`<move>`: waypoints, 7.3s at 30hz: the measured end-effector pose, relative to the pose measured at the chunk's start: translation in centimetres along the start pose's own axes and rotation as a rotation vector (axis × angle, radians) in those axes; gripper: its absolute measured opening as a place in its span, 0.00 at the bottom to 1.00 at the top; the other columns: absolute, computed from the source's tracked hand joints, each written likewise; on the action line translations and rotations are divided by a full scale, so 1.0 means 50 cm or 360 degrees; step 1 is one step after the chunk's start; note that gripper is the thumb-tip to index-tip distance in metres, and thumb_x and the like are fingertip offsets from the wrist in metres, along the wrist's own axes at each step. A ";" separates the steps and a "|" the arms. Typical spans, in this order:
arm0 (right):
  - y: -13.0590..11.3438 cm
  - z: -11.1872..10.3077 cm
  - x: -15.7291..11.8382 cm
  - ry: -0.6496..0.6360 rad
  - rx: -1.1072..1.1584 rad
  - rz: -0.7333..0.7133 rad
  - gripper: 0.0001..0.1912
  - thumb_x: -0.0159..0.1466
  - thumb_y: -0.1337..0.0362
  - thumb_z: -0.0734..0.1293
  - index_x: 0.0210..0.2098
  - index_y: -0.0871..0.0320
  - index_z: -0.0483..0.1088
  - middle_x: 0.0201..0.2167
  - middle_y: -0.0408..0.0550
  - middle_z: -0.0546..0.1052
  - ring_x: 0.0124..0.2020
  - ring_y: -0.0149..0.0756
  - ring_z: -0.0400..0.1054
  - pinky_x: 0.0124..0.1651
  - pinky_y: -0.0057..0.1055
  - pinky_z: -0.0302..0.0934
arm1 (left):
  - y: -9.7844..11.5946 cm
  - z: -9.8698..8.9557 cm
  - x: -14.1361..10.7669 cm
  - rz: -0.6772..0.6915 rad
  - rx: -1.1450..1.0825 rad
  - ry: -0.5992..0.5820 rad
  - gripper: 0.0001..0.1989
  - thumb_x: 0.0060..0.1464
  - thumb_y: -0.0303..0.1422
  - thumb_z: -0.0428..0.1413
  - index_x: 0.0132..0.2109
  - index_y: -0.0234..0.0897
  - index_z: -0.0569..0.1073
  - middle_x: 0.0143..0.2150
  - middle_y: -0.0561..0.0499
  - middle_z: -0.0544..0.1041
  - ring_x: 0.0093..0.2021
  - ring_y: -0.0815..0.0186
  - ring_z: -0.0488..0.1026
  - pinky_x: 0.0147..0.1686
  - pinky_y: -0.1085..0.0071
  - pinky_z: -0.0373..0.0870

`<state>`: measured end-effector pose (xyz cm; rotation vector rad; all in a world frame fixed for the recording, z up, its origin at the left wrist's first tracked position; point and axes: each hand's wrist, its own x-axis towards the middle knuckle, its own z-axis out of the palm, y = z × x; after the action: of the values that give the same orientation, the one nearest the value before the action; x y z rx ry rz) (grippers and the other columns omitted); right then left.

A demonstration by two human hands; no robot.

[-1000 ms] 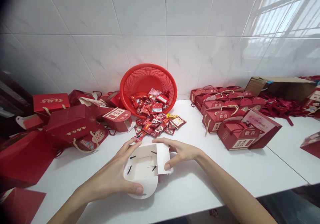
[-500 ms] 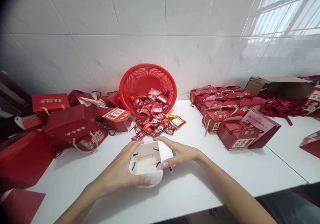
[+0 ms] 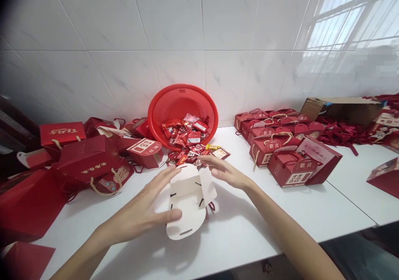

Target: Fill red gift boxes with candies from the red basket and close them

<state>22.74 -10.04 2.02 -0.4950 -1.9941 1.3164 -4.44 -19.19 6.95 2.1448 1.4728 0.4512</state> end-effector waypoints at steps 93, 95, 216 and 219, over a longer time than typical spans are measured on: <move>0.136 0.046 0.191 0.1197 0.0738 0.0382 0.26 0.41 0.52 0.79 0.30 0.54 0.63 0.17 0.36 0.71 0.18 0.30 0.68 0.21 0.25 0.59 | -0.212 0.132 0.277 -0.0008 -0.1551 0.1002 0.24 0.41 0.51 0.67 0.35 0.34 0.77 0.32 0.49 0.81 0.30 0.65 0.77 0.34 0.68 0.75; 0.132 0.038 0.188 0.1234 0.0782 0.0394 0.26 0.41 0.53 0.78 0.30 0.54 0.62 0.16 0.35 0.69 0.19 0.31 0.69 0.22 0.25 0.60 | -0.211 0.130 0.276 -0.0001 -0.1577 0.1041 0.25 0.41 0.52 0.67 0.35 0.34 0.75 0.29 0.51 0.80 0.27 0.66 0.76 0.31 0.70 0.74; 0.079 0.050 0.192 0.0986 0.0950 0.0406 0.21 0.47 0.53 0.79 0.35 0.58 0.77 0.34 0.47 0.82 0.30 0.37 0.76 0.30 0.30 0.72 | -0.118 0.076 0.317 0.0246 -0.1336 0.0699 0.19 0.50 0.45 0.61 0.41 0.34 0.79 0.41 0.46 0.84 0.44 0.56 0.79 0.47 0.63 0.74; 0.078 0.051 0.190 0.1002 0.0912 0.0342 0.23 0.44 0.54 0.81 0.35 0.59 0.77 0.34 0.48 0.82 0.29 0.36 0.75 0.31 0.30 0.71 | -0.111 0.079 0.314 0.0300 -0.1292 0.0632 0.20 0.50 0.46 0.61 0.45 0.35 0.80 0.45 0.45 0.84 0.47 0.55 0.79 0.48 0.62 0.75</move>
<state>14.11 -3.98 1.00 -0.7387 -1.0191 1.5398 -0.98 -3.76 0.44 1.5728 0.9936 1.3418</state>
